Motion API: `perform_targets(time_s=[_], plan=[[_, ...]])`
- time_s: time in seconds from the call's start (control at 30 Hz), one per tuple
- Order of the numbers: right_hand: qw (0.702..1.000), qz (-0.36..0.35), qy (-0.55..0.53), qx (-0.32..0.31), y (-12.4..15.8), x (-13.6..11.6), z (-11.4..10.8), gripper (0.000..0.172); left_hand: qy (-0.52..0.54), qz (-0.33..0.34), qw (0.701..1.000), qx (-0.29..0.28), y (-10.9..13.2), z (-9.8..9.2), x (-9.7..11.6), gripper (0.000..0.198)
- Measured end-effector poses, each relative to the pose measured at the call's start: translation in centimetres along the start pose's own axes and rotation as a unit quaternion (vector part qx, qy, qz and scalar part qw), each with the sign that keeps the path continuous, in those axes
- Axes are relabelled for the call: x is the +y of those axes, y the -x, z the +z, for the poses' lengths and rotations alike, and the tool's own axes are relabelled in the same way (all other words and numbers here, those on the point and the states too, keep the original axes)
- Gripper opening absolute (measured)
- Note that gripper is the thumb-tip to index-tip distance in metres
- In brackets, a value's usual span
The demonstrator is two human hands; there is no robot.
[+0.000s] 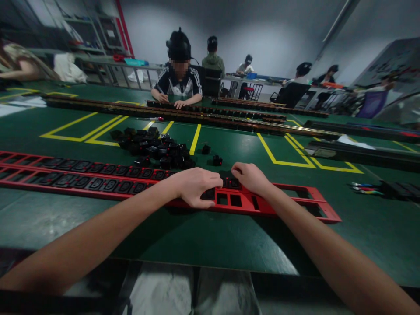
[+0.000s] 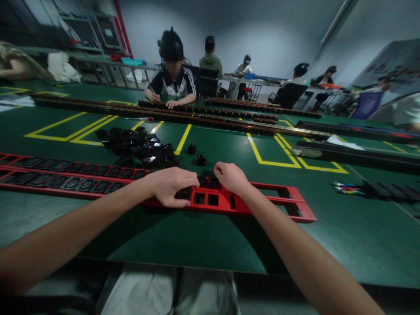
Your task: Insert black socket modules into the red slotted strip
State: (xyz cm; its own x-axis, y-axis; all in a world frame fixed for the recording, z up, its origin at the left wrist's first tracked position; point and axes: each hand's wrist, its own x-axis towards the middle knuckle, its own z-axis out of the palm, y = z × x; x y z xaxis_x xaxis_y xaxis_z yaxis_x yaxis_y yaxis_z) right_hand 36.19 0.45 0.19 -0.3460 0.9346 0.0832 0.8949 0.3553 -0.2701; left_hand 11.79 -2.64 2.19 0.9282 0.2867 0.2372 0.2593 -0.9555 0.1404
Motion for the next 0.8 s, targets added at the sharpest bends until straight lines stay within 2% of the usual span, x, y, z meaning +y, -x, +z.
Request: perform_targets(time_s=[0.8], plan=[[1.0, -0.003, -0.003, -0.001, -0.06, 0.21, 0.2, 0.023, 0.013, 0.002, 1.0, -0.006, -0.3, -0.18, 0.33, 0.031]])
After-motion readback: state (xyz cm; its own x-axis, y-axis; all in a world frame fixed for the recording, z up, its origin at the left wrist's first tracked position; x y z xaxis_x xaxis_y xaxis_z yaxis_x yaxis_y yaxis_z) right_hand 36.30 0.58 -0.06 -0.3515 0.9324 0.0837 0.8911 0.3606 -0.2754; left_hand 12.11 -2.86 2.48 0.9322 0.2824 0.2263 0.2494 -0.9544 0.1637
